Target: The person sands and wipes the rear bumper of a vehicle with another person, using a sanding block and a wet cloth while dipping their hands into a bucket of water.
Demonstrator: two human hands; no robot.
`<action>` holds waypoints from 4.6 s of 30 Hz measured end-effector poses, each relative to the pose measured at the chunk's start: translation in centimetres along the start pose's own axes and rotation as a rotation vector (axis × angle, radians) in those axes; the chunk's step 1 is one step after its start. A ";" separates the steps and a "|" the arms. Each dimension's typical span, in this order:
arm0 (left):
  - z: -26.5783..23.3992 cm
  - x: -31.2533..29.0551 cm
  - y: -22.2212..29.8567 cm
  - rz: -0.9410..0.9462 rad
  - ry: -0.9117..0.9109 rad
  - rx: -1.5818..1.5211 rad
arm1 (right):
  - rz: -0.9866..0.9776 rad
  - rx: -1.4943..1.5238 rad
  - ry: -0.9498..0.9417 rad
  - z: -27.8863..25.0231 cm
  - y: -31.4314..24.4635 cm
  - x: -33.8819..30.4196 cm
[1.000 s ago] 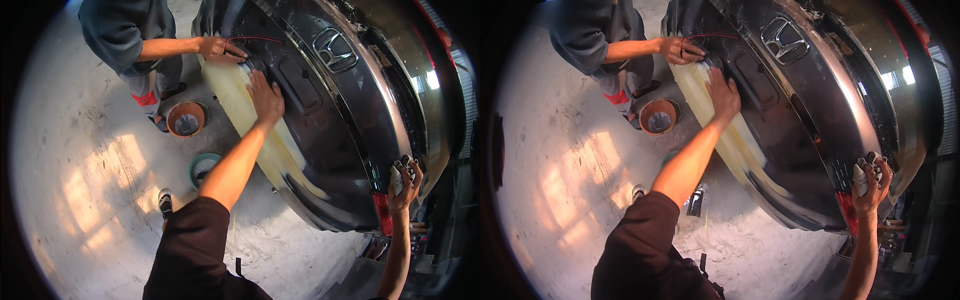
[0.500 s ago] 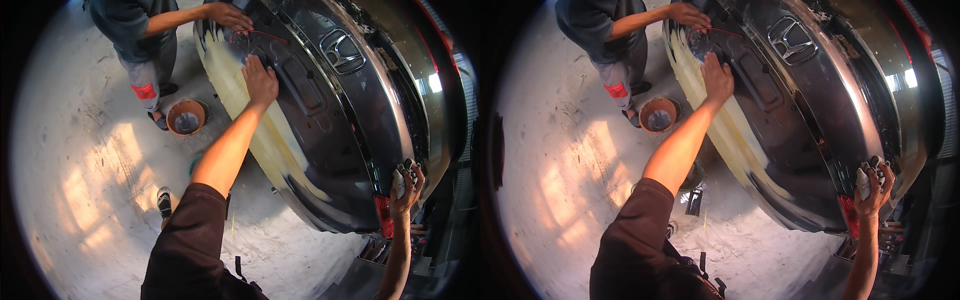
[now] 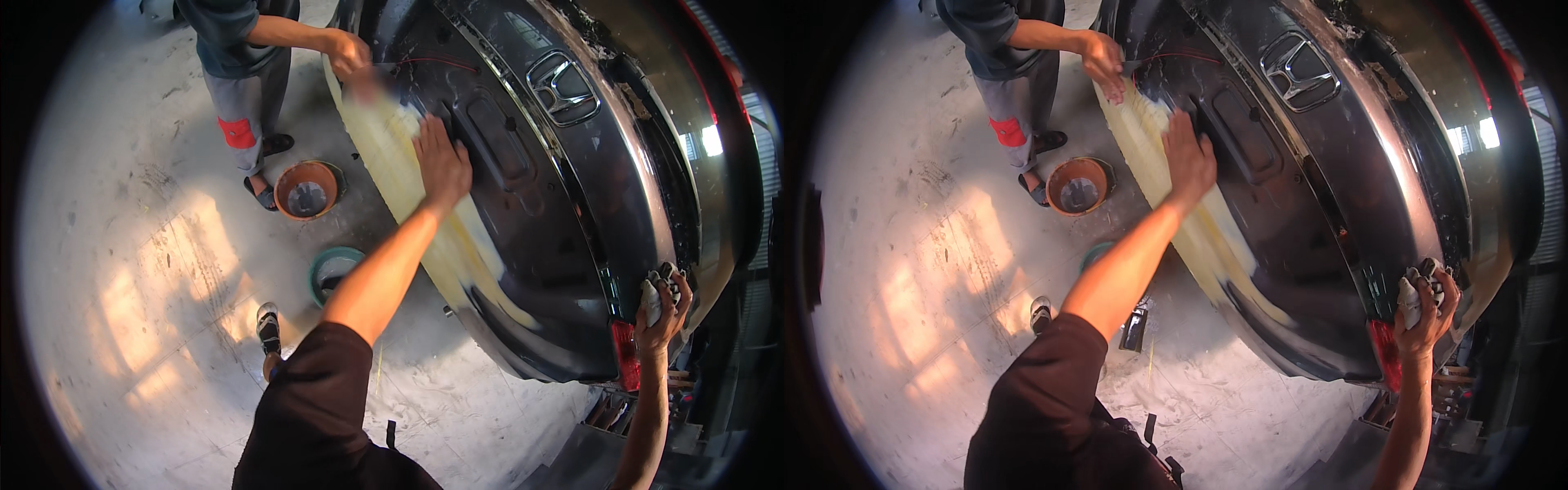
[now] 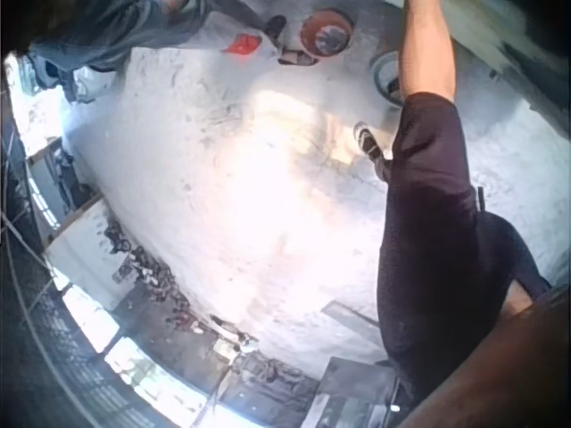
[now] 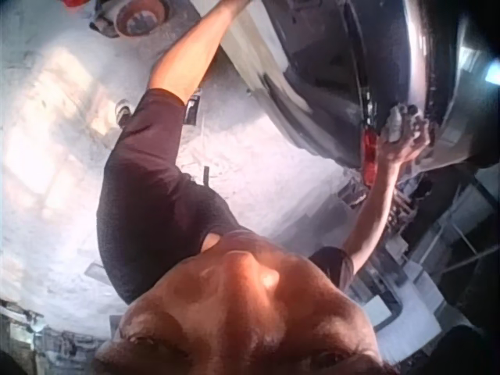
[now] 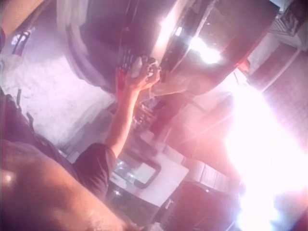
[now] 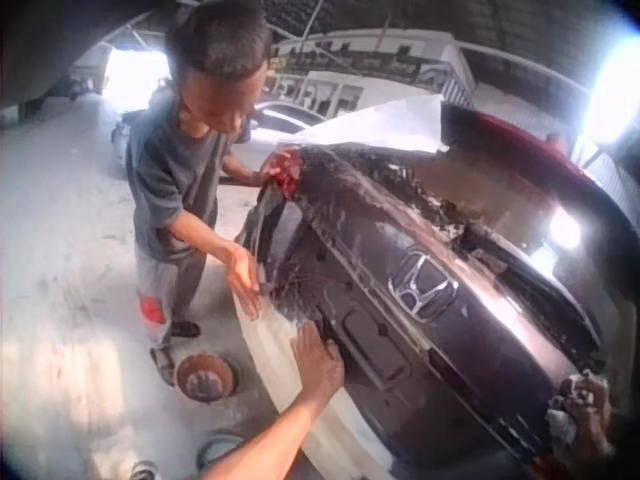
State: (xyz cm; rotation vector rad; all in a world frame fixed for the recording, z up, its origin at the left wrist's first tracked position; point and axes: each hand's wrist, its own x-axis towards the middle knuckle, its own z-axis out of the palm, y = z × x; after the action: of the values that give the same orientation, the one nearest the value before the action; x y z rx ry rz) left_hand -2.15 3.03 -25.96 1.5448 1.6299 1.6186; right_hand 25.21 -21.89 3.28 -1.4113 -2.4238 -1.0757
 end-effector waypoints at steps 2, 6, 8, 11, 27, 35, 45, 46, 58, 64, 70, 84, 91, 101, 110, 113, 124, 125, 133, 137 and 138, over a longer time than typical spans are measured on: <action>-0.1 -1.9 0.0 0.070 -0.029 0.010 | -0.020 -0.006 0.004 -0.4 0.1 0.1; -2.0 6.2 -0.9 -0.026 0.027 0.044 | -0.032 0.004 0.015 -0.2 -0.2 0.5; -1.9 5.9 -1.3 -0.114 0.005 0.040 | -0.022 0.005 0.014 0.2 -0.7 0.5; 0.0 -0.7 1.7 -0.097 -0.047 -0.035 | -0.011 -0.006 0.002 -0.1 0.1 -0.2; -0.4 1.0 3.2 -0.026 0.010 -0.094 | 0.000 0.020 0.019 0.0 0.2 -0.4; 0.3 -0.9 3.2 -0.012 -0.011 -0.095 | -0.017 0.009 0.008 -0.2 0.2 -0.5; 0.3 -3.0 4.1 -0.028 -0.050 -0.112 | -0.003 0.009 -0.007 0.0 -0.2 -0.3; -0.1 -4.3 4.4 0.007 -0.095 -0.119 | -0.005 0.004 0.000 -0.2 0.2 -0.6; 0.5 -0.2 2.0 0.018 0.062 -0.105 | -0.014 0.009 0.018 0.0 0.1 -0.3; -0.7 5.2 1.1 -0.151 0.063 -0.255 | -0.005 0.006 -0.013 0.5 0.0 -0.8; -0.7 4.0 0.8 -0.019 0.009 -0.177 | -0.008 -0.007 -0.003 -0.5 0.2 -0.3; -0.7 5.5 0.7 -0.119 -0.007 -0.176 | 0.003 0.006 -0.009 0.1 -0.2 -0.2; -1.6 6.1 -0.6 -0.043 -0.008 -0.104 | 0.003 0.003 -0.017 0.0 -0.2 -0.5; -2.3 5.3 -1.0 0.022 -0.025 -0.061 | -0.007 -0.006 -0.020 -0.4 -0.6 0.2; -0.8 2.5 -2.5 0.114 -0.021 0.163 | -0.007 -0.005 -0.001 -0.7 0.2 -0.4; -2.4 5.7 -3.4 0.004 -0.097 0.250 | 0.020 0.005 0.001 0.2 -0.6 0.0; -2.7 8.6 -0.9 -0.257 -0.123 0.152 | 0.017 0.032 -0.006 0.1 -0.7 -0.1; -1.5 6.0 0.4 -0.242 -0.121 0.098 | 0.024 0.026 -0.009 0.1 -0.5 -0.1; -2.2 3.3 1.4 -0.060 -0.197 0.043 | 0.072 -0.026 -0.002 0.3 -1.1 -0.5; -2.0 9.2 -1.9 -0.182 -0.109 0.071 | 0.097 -0.040 0.003 0.1 -1.4 -0.5; -1.8 9.3 -2.1 -0.229 -0.099 0.082 | 0.110 -0.051 0.019 0.2 -1.6 -0.6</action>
State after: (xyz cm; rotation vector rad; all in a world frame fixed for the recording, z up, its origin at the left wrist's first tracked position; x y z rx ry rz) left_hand -7.62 10.62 -23.43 1.3941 1.7656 1.3510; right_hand 24.32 -22.69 2.09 -1.5235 -2.2909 -1.1277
